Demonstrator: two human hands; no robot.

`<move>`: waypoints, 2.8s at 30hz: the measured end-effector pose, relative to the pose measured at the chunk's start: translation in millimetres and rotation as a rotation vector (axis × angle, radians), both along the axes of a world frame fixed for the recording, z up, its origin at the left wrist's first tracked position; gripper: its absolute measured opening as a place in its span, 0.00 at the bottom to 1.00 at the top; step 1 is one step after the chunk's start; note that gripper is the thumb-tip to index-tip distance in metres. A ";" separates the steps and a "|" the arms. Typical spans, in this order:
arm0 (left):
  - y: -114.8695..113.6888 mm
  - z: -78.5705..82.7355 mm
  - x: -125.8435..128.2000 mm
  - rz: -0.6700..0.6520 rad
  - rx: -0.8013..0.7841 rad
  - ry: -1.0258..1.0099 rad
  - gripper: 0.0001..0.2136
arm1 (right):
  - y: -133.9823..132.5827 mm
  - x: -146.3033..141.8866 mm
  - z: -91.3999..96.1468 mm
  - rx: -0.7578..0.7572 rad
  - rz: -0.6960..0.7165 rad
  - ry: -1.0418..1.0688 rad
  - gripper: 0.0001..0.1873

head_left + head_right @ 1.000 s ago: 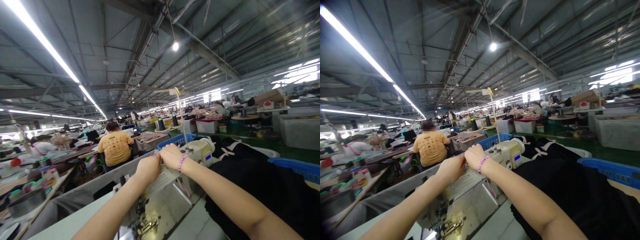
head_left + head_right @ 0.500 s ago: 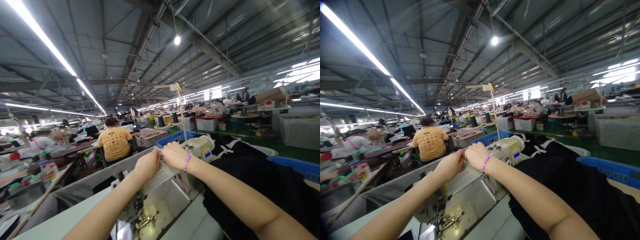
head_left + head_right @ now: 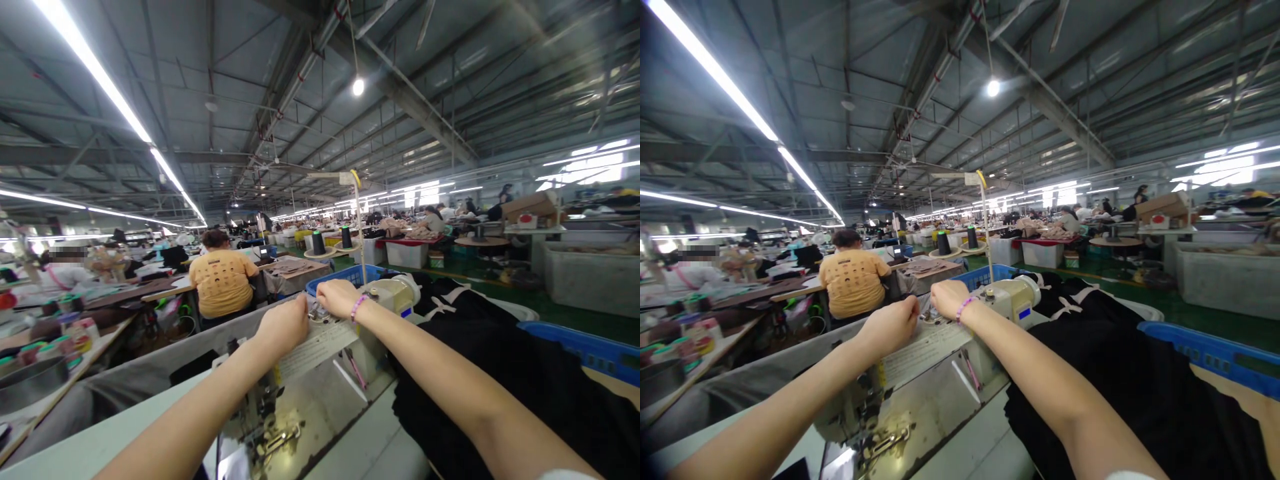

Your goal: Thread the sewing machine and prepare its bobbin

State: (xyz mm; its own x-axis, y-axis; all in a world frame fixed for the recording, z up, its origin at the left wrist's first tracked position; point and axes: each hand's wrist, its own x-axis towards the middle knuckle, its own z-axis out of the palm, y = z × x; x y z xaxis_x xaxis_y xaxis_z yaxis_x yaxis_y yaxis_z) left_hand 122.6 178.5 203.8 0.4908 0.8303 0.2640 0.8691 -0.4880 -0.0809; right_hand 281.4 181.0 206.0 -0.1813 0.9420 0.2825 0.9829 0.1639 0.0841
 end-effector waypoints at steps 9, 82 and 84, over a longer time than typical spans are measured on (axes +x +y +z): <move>5.9 -2.9 0.1 -0.014 -0.012 0.018 0.11 | -18.5 -1.5 6.1 0.023 -0.033 -0.114 0.12; 25.9 14.2 26.7 -0.212 -0.077 0.159 0.20 | 31.7 42.5 -0.2 -0.173 0.182 0.397 0.10; 30.9 15.5 27.4 -0.221 -0.080 0.164 0.20 | 27.0 60.5 0.9 -0.036 0.120 0.494 0.11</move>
State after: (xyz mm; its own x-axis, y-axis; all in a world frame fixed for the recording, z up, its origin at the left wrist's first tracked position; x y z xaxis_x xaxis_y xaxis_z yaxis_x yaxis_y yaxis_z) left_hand 150.0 209.4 219.2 0.6932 0.7131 0.1043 0.7192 -0.6749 -0.1651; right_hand 341.9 208.0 206.9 -0.1420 0.9334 0.3294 0.8777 0.2726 -0.3941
